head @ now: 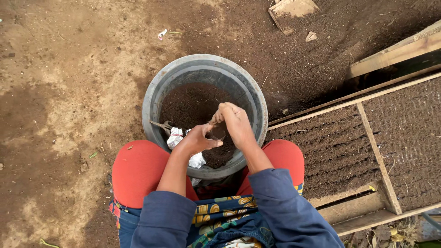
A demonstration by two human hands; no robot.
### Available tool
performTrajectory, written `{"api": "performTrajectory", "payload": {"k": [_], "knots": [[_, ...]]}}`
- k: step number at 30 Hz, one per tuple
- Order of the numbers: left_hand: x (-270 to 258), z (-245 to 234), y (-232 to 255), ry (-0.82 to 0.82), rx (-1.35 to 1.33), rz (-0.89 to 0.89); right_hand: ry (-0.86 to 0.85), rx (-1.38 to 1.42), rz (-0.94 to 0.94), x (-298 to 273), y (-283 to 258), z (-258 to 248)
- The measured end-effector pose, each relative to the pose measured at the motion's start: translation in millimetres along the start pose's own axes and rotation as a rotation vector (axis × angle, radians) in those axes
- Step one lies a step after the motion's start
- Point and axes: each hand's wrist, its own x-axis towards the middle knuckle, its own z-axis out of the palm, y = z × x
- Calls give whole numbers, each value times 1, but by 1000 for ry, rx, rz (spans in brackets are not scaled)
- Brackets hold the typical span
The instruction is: The person sits on the ground and repeatedly scoops soil from a bucket into a small plastic bag, then places the bag into a wooden seed tray. The person uses both hands to handle the soil and the bag.
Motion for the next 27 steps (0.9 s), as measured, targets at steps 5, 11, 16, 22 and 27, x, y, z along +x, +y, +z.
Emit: {"api": "performTrajectory", "payload": {"k": [5,11,16,22,27], "knots": [[-2,-6,14,18,-44,49,-260,-666,-179,-17,-44,-4],[-49,-12,81,63,-205,-33,-433,-920,-56,-14,-14,-18],[-23,-52,46,634,874,-139,-164,-965,-326,-14,-29,-74],[-21,-4,47,552,1386,-221,192,-877,-22,-80,-39,-212],[-6,-12,43,310,1493,-338,446,-987,36,-175,5,-353]]}}
